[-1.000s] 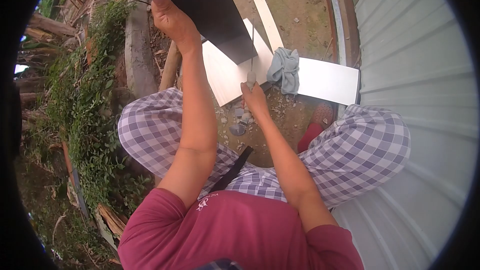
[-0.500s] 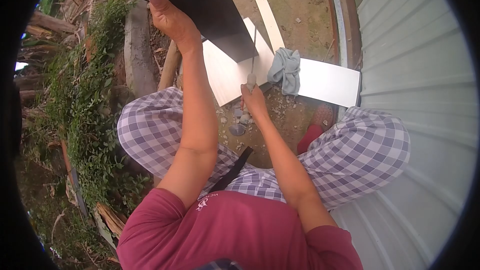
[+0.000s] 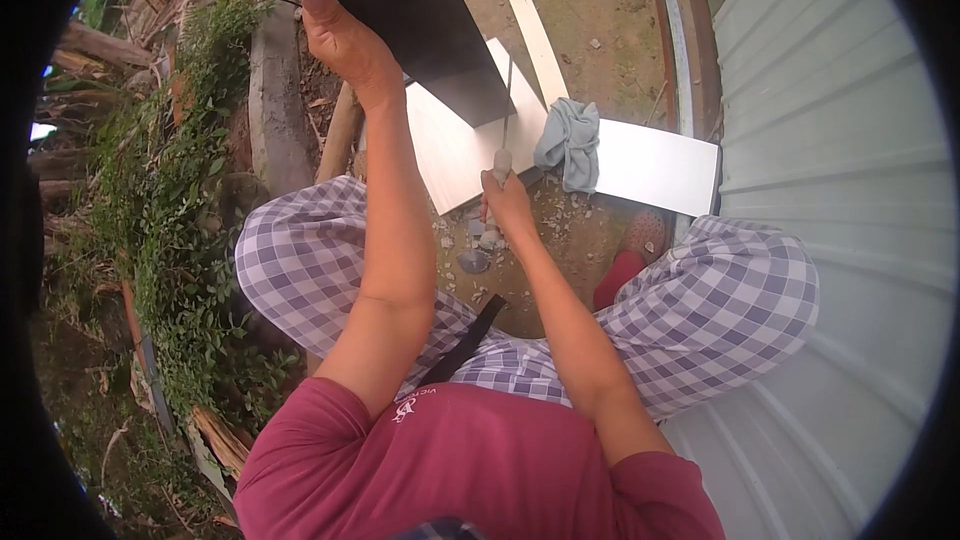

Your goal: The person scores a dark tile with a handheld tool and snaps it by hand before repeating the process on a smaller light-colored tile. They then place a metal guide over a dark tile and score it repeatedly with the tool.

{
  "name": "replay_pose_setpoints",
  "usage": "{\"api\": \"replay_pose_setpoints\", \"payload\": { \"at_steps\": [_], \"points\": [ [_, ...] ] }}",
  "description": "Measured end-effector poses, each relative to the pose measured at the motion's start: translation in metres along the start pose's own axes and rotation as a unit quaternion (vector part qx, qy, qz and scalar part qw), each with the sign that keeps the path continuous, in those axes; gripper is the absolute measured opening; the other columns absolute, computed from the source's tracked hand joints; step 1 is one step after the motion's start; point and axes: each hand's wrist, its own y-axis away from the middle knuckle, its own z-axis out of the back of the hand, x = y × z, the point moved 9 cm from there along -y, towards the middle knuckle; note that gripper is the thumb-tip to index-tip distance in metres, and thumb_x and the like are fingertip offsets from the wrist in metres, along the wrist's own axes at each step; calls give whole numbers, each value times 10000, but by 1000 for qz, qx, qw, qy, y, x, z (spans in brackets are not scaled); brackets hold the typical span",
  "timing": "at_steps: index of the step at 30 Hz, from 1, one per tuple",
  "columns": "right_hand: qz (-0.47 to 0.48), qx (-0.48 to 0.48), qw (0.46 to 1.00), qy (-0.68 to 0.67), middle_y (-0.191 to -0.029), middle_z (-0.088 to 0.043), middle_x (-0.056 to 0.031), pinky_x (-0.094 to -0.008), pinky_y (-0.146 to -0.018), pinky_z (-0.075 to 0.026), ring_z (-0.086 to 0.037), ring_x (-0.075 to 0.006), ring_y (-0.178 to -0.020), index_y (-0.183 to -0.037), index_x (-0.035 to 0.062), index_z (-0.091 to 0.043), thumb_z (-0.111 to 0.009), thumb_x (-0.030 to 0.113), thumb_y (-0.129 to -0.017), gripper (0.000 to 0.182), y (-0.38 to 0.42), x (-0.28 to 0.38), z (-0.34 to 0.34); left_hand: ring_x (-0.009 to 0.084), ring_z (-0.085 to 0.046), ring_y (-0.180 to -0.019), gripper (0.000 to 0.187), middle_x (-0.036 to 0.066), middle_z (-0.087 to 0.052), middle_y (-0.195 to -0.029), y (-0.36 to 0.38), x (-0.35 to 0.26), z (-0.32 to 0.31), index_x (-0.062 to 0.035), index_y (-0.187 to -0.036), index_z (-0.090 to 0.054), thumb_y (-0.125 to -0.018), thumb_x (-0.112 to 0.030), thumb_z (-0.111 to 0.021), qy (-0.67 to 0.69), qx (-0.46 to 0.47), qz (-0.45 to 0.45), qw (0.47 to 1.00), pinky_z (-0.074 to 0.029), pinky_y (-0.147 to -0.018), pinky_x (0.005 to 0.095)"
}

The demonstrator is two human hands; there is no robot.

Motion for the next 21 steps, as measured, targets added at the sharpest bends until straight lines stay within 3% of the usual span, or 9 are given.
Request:
{"api": "replay_pose_setpoints", "payload": {
  "at_steps": [1,5,7,14,16,21],
  "points": [
    [-1,0,1000,1,-664,-487,-34,-280,-475,-453,-513,-122,-547,-991,14,-467,-525,332,-909,334,0,0,0,73,-260,-602,531,-48,-266,-639,0,-3,0,-88,-661,-285,-912,-541,-402,-3,-5,-18,1000,-260,-537,241],
    [-4,-2,1000,-2,-670,-489,-35,-279,-476,-456,-514,-123,-549,-992,17,-466,-526,346,-908,344,-2,-3,0,79,-259,-602,541,-44,-265,-640,0,-3,1,-88,-658,-276,-909,-553,-394,-9,-8,-25,1000,-263,-540,248],
    [-5,-3,1000,-1,-670,-489,-36,-280,-476,-454,-514,-124,-549,-992,17,-466,-526,347,-908,346,-3,-4,0,95,-517,-747,644,10,-549,-798,0,5,3,-16,-856,-531,-845,-648,-408,-11,-2,22,1000,-429,-713,240],
    [3,0,1000,0,-668,-486,-37,-282,-468,-442,-510,-129,-545,-993,12,-464,-524,332,-911,336,-4,-4,1,102,-534,-758,616,12,-570,-816,6,15,0,-17,-869,-541,-867,-617,-402,2,3,35,999,-439,-718,247],
    [-6,-5,1000,-4,-668,-485,-36,-281,-468,-440,-508,-128,-543,-992,12,-464,-523,329,-911,332,-3,-4,2,81,-274,-614,551,-40,-279,-641,8,21,-1,-84,-658,-294,-902,-567,-395,12,-4,16,1000,-280,-557,250],
    [-10,-5,1000,-17,-668,-481,-33,-277,-466,-437,-503,-123,-539,-985,13,-465,-520,320,-913,320,-2,-6,2,79,-269,-618,551,-42,-276,-643,15,34,1,-85,-659,-286,-901,-567,-400,9,-5,38,999,-278,-555,249]
  ]
}}
